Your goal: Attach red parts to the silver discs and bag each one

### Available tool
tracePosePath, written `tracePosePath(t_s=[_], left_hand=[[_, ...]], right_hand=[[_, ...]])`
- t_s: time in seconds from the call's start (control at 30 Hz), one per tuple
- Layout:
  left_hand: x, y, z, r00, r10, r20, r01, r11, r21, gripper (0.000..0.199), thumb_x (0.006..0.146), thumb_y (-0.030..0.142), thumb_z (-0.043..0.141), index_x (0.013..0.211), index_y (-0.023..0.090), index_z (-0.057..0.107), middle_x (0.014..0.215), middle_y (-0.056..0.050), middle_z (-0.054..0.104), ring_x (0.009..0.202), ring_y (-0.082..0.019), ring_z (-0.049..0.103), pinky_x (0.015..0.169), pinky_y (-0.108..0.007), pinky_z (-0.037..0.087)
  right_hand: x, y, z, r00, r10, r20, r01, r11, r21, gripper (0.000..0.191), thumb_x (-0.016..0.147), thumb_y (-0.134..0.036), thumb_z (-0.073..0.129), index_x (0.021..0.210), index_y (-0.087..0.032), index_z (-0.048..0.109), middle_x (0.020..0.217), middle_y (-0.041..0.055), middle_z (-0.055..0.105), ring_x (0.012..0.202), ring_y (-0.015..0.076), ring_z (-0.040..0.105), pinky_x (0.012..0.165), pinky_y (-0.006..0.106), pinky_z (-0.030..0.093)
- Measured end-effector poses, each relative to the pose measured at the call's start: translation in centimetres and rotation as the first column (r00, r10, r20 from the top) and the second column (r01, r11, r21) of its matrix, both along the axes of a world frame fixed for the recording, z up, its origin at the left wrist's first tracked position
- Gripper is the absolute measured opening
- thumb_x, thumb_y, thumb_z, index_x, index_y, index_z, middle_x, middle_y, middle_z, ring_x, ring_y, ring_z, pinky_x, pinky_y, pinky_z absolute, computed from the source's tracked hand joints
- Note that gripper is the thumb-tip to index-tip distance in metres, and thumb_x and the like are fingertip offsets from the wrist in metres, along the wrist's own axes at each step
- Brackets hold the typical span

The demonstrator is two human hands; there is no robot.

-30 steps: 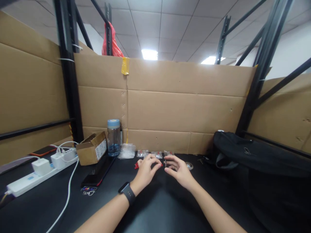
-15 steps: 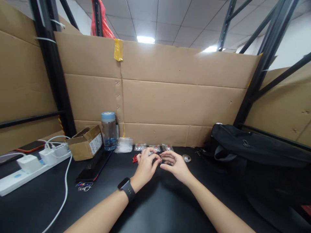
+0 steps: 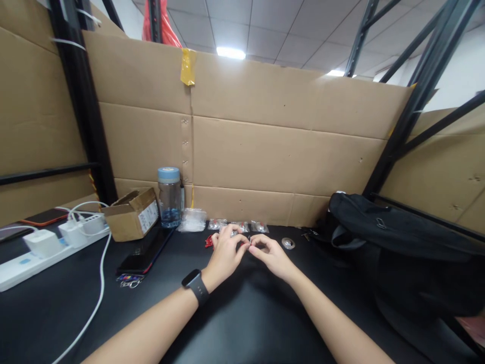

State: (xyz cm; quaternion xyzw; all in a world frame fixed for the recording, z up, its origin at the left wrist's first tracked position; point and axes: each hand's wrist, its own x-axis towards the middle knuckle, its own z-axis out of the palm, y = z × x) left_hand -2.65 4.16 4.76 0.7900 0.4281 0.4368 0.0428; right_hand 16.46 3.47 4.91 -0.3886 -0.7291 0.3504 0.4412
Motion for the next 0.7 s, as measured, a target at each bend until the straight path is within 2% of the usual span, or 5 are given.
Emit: tracePosePath(t_s=[0.1, 0.3, 0.4, 0.5, 0.7], left_hand=[[0.0, -0.1, 0.0, 1.0, -0.012, -0.005, 0.012, 1.0, 0.003, 0.01, 0.091, 0.028, 0.063, 0.087, 0.026, 0.072, 0.117, -0.005, 0.059, 0.115, -0.025, 0.05, 0.088, -0.041, 0.031], [-0.8, 0.0, 0.8, 0.989, -0.1, -0.105, 0.104, 0.994, 0.041, 0.011, 0.092, 0.026, 0.059, 0.09, 0.025, 0.07, 0.114, -0.005, 0.061, 0.113, -0.024, 0.053, 0.091, -0.041, 0.033], [-2.4, 0.6, 1.9, 0.972, -0.111, -0.206, 0.124, 0.991, 0.052, 0.015, 0.095, 0.029, 0.055, 0.094, 0.026, 0.069, 0.113, -0.004, 0.063, 0.111, -0.022, 0.054, 0.094, -0.04, 0.034], [-4.8, 2.2, 2.5, 0.953, -0.059, -0.297, 0.07, 0.997, 0.023, 0.019, 0.096, 0.029, 0.052, 0.091, 0.024, 0.07, 0.104, -0.005, 0.066, 0.103, -0.023, 0.057, 0.09, -0.037, 0.038], [-9.1, 6.1, 0.8, 0.878, -0.128, -0.461, 0.062, 0.986, -0.154, 0.011, 0.082, 0.023, 0.066, 0.089, 0.024, 0.073, 0.094, -0.006, 0.069, 0.091, -0.024, 0.063, 0.083, -0.032, 0.044]], right_hand=[[0.1, -0.1, 0.2, 0.998, -0.003, 0.061, 0.001, 0.999, 0.039, 0.032, 0.096, -0.046, 0.054, 0.084, -0.019, 0.066, 0.112, 0.007, 0.063, 0.109, 0.0214, 0.06, 0.094, 0.033, 0.048], [0.3, -0.3, 0.5, 0.991, -0.02, 0.136, 0.011, 0.998, 0.068, 0.026, 0.094, -0.037, 0.055, 0.08, -0.019, 0.067, 0.113, 0.0075, 0.06, 0.107, 0.0208, 0.06, 0.095, 0.034, 0.046], [0.9, -0.4, 0.9, 0.961, -0.082, 0.265, 0.054, 0.992, 0.112, 0.019, 0.089, -0.029, 0.059, 0.075, -0.02, 0.068, 0.117, 0.0076, 0.06, 0.109, 0.0221, 0.059, 0.096, 0.035, 0.045], [1.7, -0.2, 1.2, 0.917, -0.133, 0.377, 0.075, 0.983, 0.165, 0.014, 0.082, -0.02, 0.063, 0.069, -0.019, 0.067, 0.117, 0.0075, 0.061, 0.111, 0.0236, 0.057, 0.099, 0.037, 0.042], [3.0, 0.4, 0.6, 0.886, -0.117, 0.449, 0.053, 0.987, 0.152, 0.015, 0.078, -0.018, 0.063, 0.065, -0.02, 0.068, 0.109, 0.0067, 0.065, 0.1, 0.022, 0.062, 0.093, 0.036, 0.045]])
